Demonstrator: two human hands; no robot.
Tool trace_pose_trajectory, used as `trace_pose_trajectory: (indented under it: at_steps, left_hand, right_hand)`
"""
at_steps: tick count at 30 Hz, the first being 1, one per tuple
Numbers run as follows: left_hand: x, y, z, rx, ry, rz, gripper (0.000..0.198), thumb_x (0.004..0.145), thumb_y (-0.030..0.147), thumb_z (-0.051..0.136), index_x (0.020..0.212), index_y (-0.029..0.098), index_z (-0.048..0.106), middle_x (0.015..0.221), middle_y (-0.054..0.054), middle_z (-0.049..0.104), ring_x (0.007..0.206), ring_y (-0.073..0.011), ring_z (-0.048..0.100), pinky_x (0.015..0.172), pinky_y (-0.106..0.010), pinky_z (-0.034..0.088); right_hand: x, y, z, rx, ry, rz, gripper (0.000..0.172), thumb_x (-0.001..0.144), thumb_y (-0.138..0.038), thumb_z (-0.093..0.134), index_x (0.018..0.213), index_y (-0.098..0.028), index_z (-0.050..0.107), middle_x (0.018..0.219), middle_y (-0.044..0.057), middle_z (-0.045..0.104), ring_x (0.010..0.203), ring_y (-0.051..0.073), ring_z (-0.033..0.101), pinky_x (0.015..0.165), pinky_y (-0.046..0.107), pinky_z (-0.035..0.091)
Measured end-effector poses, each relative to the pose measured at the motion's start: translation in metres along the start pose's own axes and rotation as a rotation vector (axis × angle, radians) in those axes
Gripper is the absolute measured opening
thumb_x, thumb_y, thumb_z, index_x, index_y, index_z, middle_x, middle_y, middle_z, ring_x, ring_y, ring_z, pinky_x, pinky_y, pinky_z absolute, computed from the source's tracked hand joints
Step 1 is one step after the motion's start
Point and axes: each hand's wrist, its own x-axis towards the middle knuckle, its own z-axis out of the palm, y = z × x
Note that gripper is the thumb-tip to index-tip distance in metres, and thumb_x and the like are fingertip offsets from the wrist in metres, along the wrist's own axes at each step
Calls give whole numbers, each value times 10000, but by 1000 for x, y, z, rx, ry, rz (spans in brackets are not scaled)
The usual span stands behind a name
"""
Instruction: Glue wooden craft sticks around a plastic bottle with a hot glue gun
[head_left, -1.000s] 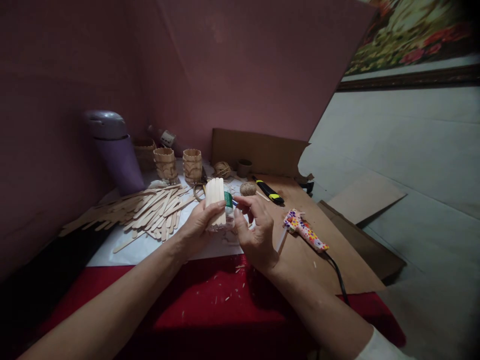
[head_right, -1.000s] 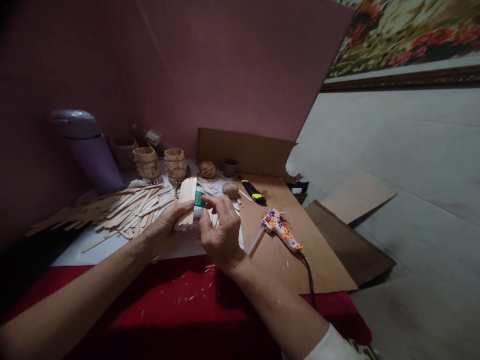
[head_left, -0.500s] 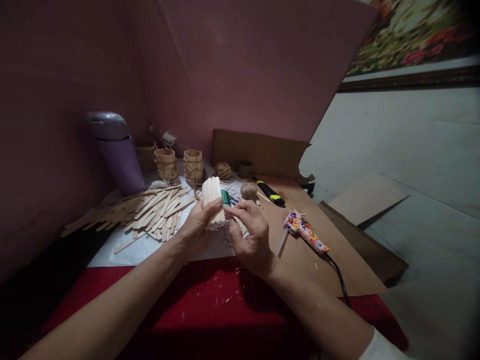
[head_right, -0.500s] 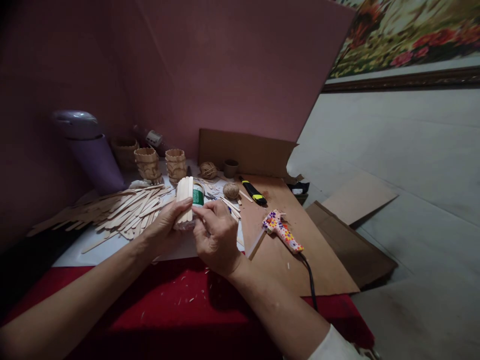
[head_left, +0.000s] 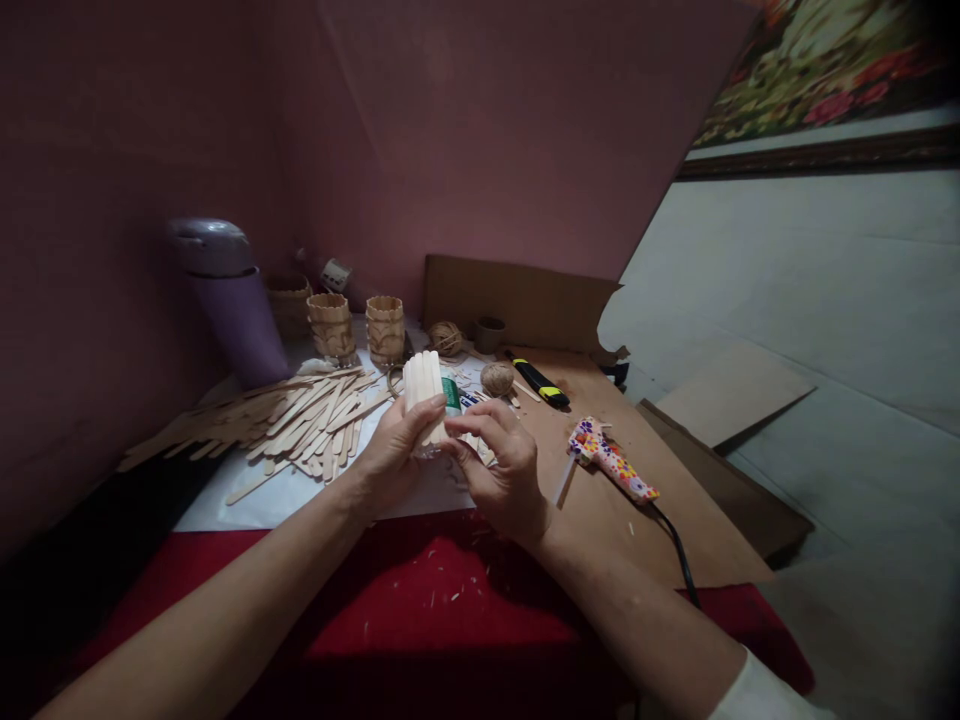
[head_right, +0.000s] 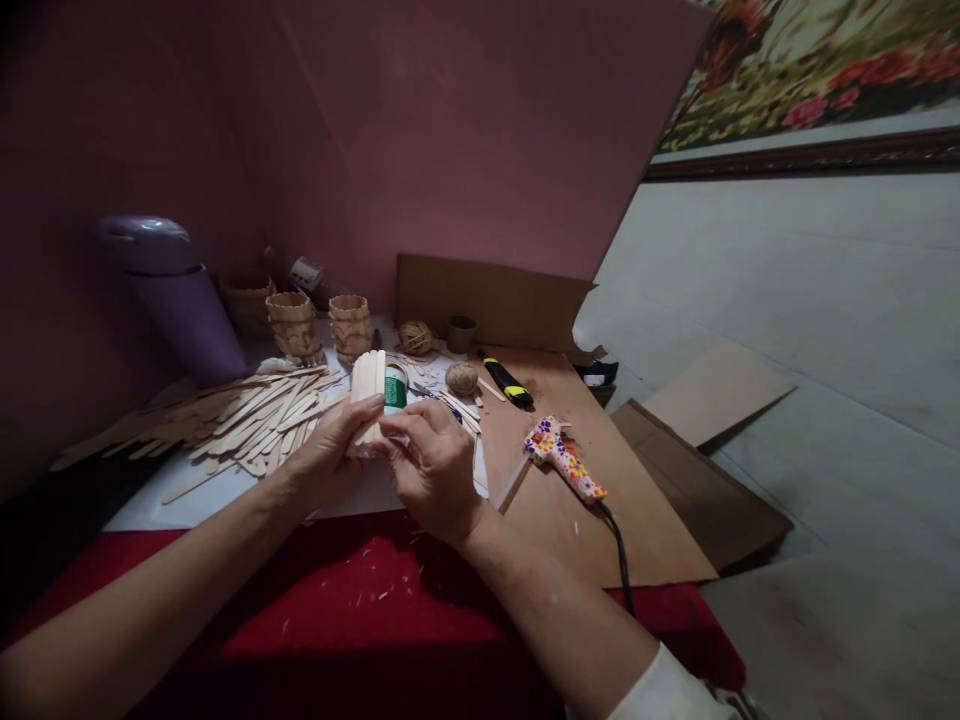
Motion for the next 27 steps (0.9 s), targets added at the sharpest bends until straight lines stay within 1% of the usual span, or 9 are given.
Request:
trace_pose_trajectory:
  at_steps: [3,6,10,13,19,22,24,27]
  left_hand:
    - [0,1,0,31,10,22,380,735,302,783,997,152,552,760,22,577,598,-82,545,475,-160,443]
    - [-1,2,1,77,39,28,443,716,315,795,1045,161,541,779,22,582,596,-85,547,465,-165,446]
    - [-2,3,3,110,65,32,480,675,333,816,1034,161,547,781,18,584,607,-96,553,485,-183,465]
    - [-2,2,3,121,64,45,509,658,341,824,1047,159,552,794,12,593,635,-106,564,515,-192,475]
    - [-1,2,1,138,65,57,513,655,349,826,1052,167,558,785,18,593,630,-101,559,527,-188,451]
    - [-1,4,1,151,68,70,518,651,344,830,1056,169,558,799,12,601,637,-106,565,525,-191,448]
    - [-2,5,1,163,69,81,516,641,335,839,1042,175,556,794,13,603,640,-110,574,528,-192,448]
    - [-3,4,1,194,41,101,536,637,328,848,1062,187,553,826,3,619,667,-122,598,563,-205,472]
  right_hand:
    - [0,1,-1,1,-6,-15,108,848,-161,689,953,-184,693,902,75,635,847,207,627,755,354,543]
    - [0,2,0,7,-3,-15,120,854,-139,668,950,-205,698,897,61,636,842,196,629,745,340,545]
    - [-1,3,0,21,2,-5,129,866,-144,650,939,-234,708,892,46,641,841,188,634,739,333,549]
    - [-1,3,1,42,12,-14,124,868,-144,653,932,-230,715,889,47,649,839,185,634,734,331,549]
    - [-2,4,1,75,12,-16,136,877,-141,642,941,-233,718,880,40,649,822,175,633,721,326,550]
    - [0,3,-3,68,3,-53,123,862,-177,680,972,-223,710,880,43,638,824,182,627,731,339,550]
    - [2,3,-6,67,29,-65,153,873,-206,674,1023,-206,702,914,58,629,852,189,620,754,354,549]
    - [4,2,-8,40,92,-5,198,941,-203,558,1077,-194,701,945,72,603,874,185,604,746,351,541]
